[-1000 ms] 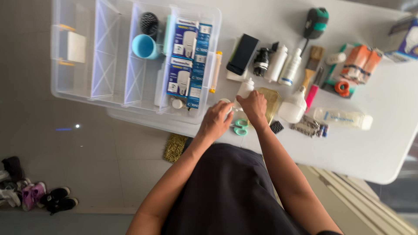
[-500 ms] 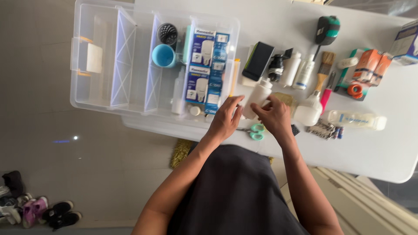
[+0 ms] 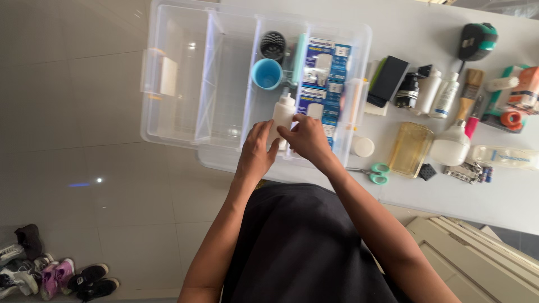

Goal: The person kneels on the floor in front of a white table and places items one at a time from the table into a clear plastic divided storage box, arranging bottles, a blue cup, a grater, scissors, a light bulb, a phone, and small hardware pieces into the compartments.

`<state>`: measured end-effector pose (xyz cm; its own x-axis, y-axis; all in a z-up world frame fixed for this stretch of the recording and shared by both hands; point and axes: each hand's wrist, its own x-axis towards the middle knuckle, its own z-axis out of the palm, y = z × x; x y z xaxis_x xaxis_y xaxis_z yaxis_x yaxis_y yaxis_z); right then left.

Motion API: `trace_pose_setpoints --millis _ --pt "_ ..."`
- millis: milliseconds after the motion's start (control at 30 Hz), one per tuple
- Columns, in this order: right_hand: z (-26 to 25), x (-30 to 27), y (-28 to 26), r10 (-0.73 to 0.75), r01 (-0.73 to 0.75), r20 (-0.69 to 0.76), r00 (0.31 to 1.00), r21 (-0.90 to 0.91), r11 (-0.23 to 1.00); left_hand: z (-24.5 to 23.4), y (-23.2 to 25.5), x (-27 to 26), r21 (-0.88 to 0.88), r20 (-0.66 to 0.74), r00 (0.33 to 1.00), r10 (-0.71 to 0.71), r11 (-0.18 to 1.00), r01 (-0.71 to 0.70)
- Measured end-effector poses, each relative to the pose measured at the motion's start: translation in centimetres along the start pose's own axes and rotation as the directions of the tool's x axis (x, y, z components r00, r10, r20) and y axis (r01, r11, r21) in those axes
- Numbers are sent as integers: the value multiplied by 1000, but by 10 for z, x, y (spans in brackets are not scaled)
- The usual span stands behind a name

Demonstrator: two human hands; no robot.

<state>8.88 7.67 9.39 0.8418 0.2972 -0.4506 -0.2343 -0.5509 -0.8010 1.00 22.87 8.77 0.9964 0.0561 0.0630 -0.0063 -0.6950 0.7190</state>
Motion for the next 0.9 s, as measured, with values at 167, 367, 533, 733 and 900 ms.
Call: trace_pose_setpoints --millis 167,367,533,733,900 --pt "66 51 7 -16 21 23 1000 -268 963 -10 -41 -1 136 -5 999 -54 989 54" --pt "111 82 47 -57 45 -33 998 -285 957 2 -64 -10 138 45 999 -27 990 21" --pt "105 66 48 -139 124 -40 990 -253 959 21 -73 -5 139 188 970 -155 982 129" --pt "54 12 27 -92 92 -188 978 -7 996 28 -70 3 132 141 988 -64 990 45" --pt "-17 -33 60 53 13 -403 914 158 987 37 -40 12 7 110 993 43 999 -44"
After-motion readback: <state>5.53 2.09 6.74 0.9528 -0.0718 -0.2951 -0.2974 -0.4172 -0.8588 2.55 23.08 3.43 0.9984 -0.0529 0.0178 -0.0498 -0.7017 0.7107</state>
